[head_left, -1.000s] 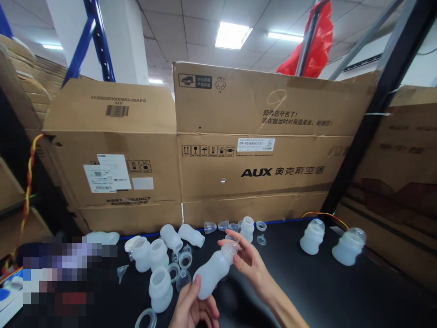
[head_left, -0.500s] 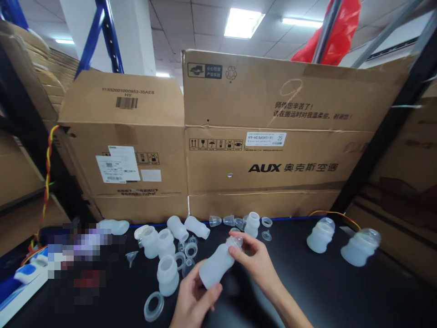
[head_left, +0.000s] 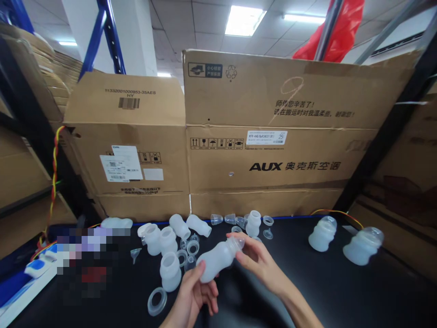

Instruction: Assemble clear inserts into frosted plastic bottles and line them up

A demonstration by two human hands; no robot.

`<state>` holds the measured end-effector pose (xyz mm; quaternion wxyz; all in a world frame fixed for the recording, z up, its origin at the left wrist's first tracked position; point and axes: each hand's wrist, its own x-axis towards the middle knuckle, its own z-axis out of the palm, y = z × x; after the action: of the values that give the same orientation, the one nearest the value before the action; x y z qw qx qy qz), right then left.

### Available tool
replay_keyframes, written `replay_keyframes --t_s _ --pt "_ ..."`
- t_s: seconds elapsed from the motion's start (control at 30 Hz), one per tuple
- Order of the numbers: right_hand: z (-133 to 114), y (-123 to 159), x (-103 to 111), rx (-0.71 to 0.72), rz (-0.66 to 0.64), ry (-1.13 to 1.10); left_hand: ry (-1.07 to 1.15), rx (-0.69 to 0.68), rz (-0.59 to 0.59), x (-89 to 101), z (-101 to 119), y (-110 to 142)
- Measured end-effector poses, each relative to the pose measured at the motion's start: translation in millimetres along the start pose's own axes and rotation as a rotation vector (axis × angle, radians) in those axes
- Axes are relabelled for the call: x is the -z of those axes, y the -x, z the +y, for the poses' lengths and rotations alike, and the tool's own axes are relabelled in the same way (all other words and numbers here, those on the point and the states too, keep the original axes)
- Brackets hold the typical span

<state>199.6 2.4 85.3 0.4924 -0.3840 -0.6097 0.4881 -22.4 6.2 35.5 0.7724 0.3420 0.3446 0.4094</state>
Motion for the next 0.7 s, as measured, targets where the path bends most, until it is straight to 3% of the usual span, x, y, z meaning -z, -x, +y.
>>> replay_keyframes --t_s 0.1,0.17,0.23,0.33,0.4,0.5,0.6,0.7 --pt "-2 3 9 0.009 -0.162 -0.146 0.077 0.288 -0.075 5.6 -5 -3" --pt "-2 3 12 0.016 -0.199 -0.2 0.045 0.385 -0.144 8.6 -7 -2" --pt "-2 2 13 0.013 -0.183 -0.187 -0.032 0.339 -0.201 8.8 -10 1" --pt "-2 0 10 -0.025 -0.105 -0.061 -0.247 0.085 -0.225 0.5 -13 6" --pt "-5 1 6 -0.043 -0.056 0.042 -0.34 -0.066 -0.189 -8.4 -14 9" --pt "-12 3 1 -0.011 -0.055 0.136 -0.299 -0.203 -0.102 -16.4 -12 9" --pt "-16 5 0 0.03 -0.033 0.201 -0.245 -0.225 -0.08 -11.4 -7 6" --pt "-16 5 1 -0.005 0.012 0.233 -0.186 -0.089 -0.044 -1.1 -3 3"
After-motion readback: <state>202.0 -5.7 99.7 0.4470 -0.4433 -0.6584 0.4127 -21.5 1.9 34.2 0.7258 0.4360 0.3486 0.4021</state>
